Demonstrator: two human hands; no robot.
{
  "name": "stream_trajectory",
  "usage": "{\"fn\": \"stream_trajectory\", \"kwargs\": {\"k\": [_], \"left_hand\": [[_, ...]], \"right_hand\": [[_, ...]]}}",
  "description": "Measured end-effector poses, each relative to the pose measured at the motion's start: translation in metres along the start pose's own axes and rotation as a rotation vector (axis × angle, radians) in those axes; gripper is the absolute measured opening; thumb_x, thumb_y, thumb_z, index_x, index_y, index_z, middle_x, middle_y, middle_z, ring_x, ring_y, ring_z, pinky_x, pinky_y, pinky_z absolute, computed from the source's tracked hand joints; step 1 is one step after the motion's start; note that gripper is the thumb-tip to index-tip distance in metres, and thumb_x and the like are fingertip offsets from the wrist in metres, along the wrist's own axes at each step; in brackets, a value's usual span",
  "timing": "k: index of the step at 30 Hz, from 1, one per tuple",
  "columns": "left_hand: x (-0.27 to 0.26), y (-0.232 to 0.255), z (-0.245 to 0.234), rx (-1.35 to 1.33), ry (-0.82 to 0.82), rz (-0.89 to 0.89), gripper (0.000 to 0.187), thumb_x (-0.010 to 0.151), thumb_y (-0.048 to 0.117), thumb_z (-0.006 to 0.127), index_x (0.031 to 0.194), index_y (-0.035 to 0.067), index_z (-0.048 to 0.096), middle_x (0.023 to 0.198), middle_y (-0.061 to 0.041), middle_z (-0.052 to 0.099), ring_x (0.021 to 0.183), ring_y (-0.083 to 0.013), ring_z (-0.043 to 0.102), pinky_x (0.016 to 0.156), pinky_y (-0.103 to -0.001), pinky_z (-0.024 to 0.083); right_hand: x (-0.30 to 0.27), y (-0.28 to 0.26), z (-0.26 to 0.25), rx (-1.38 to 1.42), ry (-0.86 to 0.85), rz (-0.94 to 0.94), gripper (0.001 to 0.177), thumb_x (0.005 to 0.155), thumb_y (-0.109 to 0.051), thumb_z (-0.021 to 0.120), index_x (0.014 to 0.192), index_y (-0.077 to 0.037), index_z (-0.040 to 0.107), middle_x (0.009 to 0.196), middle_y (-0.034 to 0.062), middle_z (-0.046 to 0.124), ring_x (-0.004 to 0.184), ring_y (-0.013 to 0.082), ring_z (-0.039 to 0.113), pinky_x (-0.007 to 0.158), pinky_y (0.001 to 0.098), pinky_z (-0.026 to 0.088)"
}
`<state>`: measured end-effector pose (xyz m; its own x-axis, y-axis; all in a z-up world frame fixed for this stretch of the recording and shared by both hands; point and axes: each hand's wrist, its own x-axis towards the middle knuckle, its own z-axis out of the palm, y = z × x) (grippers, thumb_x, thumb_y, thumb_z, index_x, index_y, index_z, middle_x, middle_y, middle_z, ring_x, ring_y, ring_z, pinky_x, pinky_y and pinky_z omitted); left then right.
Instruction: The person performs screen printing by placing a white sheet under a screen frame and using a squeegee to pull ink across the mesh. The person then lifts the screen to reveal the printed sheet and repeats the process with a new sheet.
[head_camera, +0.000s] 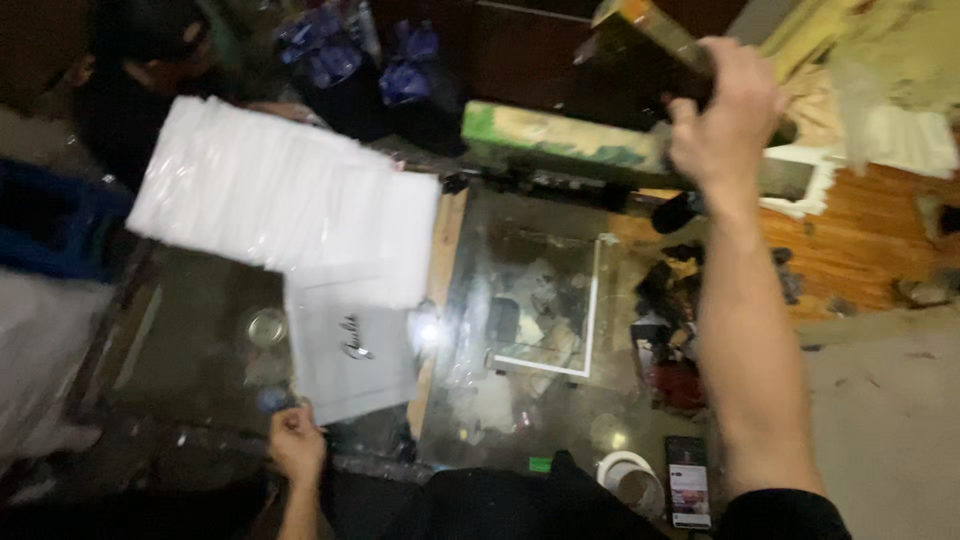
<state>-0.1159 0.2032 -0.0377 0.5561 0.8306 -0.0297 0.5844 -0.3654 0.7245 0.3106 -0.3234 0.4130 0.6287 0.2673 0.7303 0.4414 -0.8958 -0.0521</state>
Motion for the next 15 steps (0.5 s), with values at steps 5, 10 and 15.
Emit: {"fn": "stream_trajectory", "kwargs": {"k": [5,10,15], "left_hand": [[0.040,0.065,-0.050,0.415,0.089,0.084,0.057,0.102,0.051,0.072,0.122,-0.002,0.070,0.126,-0.027,0.062,0.110,-0.0478,0.067,0.091,-0.059,0.055],[0.085,0.139,0.094,0.417,0.135,0.798,0.066,0.103,0.052,0.067,0.125,-0.011,0.071,0.148,-0.033,0.065,0.140,-0.0539,0.056,0.128,-0.066,0.029],[0.100,0.221,0.209,0.648,-0.485,0.624,0.076,0.109,0.061,0.040,0.176,0.033,0.017,0.185,-0.017,-0.005,0.166,-0.0516,0.002,0.129,-0.068,0.018]], "right_hand": [[0.002,0.000,0.001,-0.012,0.002,0.019,0.050,0.085,-0.019,0.085,0.132,-0.008,0.070,0.113,0.0162,0.068,0.104,0.0427,0.060,0.079,0.0519,0.038],[-0.006,-0.002,0.002,-0.035,-0.022,0.041,0.052,0.084,-0.017,0.086,0.133,-0.009,0.070,0.115,0.0168,0.070,0.106,0.0426,0.061,0.078,0.0531,0.040],[-0.017,-0.004,0.000,0.034,-0.072,0.086,0.051,0.086,-0.025,0.083,0.133,-0.010,0.070,0.123,0.0142,0.074,0.112,0.0412,0.062,0.085,0.0550,0.040]]}}
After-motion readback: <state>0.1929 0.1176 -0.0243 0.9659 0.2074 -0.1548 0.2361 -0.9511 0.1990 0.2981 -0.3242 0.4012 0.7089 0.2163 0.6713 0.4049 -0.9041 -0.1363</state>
